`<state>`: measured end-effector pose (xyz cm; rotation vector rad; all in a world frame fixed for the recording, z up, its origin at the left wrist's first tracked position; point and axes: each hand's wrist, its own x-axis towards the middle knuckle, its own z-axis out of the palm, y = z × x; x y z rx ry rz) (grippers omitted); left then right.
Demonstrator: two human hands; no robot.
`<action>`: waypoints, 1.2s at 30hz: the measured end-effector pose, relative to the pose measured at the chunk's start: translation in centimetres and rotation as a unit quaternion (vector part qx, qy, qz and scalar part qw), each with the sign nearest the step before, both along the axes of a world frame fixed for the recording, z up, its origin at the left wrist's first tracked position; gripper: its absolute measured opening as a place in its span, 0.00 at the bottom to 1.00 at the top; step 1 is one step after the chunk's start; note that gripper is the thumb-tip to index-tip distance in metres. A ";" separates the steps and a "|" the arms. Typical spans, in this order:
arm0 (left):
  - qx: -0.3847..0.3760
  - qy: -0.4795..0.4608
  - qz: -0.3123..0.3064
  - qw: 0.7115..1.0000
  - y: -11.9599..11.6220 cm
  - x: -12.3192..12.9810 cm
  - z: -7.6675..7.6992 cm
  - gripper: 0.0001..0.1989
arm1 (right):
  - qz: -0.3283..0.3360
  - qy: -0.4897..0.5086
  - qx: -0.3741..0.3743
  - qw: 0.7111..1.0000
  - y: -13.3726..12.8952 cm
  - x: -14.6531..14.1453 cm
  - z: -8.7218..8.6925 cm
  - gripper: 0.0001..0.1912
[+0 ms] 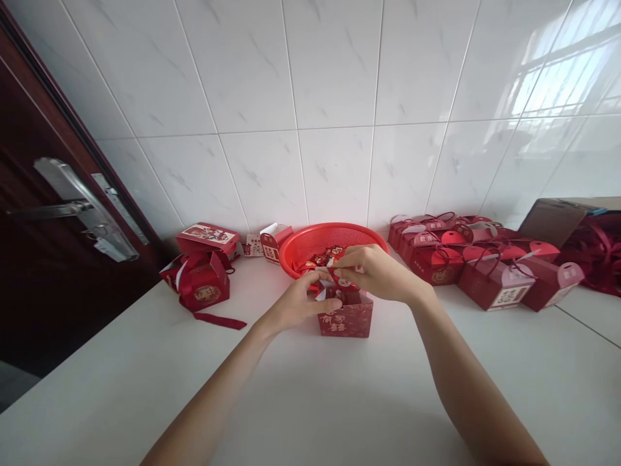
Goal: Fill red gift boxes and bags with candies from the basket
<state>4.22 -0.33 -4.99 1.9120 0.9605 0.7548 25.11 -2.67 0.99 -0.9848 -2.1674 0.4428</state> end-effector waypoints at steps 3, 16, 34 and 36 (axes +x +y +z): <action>0.000 0.009 0.009 1.000 -0.1 0.0 0.1 0.25 | -0.006 -0.066 0.022 0.998 0.0 0.0 0.2 0.16; 0.021 -0.027 0.017 0.999 0.0 0.2 -0.2 0.19 | -0.060 -0.037 0.025 0.997 0.4 1.1 0.2 0.11; 0.225 -0.055 0.074 0.970 -0.4 1.7 -2.1 0.19 | 0.008 0.095 -0.094 0.991 0.1 4.2 -6.4 0.19; 0.243 -0.049 0.041 0.968 -0.6 1.7 -2.1 0.13 | -0.012 0.140 -0.098 0.985 -0.1 4.5 -7.6 0.16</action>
